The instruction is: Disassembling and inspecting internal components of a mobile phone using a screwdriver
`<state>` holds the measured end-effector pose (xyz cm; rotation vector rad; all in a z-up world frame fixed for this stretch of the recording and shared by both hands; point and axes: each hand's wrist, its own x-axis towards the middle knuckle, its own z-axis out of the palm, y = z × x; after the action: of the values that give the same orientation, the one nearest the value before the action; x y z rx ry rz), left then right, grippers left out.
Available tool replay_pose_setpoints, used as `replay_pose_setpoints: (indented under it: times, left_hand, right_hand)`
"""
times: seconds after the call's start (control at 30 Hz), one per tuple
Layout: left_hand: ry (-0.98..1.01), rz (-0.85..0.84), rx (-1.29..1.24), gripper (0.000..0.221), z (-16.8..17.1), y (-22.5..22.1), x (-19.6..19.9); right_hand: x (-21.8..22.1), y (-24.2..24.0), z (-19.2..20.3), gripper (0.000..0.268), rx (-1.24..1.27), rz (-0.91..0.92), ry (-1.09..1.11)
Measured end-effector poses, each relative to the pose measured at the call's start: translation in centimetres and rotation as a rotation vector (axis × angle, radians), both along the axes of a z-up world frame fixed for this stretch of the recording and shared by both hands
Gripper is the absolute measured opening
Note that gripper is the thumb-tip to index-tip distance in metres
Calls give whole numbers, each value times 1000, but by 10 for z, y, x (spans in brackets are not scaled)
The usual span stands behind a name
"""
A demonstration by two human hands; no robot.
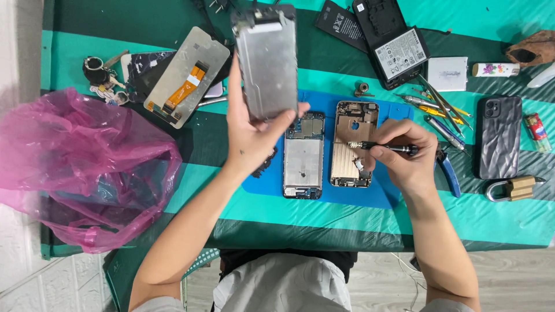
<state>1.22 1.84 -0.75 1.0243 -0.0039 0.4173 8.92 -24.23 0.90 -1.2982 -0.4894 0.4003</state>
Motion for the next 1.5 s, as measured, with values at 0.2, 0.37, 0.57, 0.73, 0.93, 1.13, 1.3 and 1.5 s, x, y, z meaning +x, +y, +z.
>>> replay_pose_setpoints:
  times: [0.2,0.37,0.57,0.73,0.93,1.13,1.3,1.5]
  left_hand:
    - [99,64,251,94,-8,18,5]
    - [81,69,292,93,-24,23,13]
    - [86,92,335,90,-33,23,15]
    - [68,87,309,88,-32,25,14]
    - [88,98,264,89,-28,23,13]
    - [95,101,220,88,-28,24,15]
    - [137,77,151,87,-21,26,16]
    - [152,73,160,86,-24,27,17]
  right_hand:
    - [4,-8,-9,15,-28,-64,34]
    - [6,-1,-5,14,-61,-76,6]
    - [9,18,26,15,-316,-122,-194]
    - [17,36,34,19,-395,-91,-333]
    - [15,62,24,26,-253,-130,-360]
    - [16,73,16,34,-466,-105,-812]
    - [17,71,-12,54,-536,-214,-1078]
    - [10,83,-25,65,-296,-196,-898]
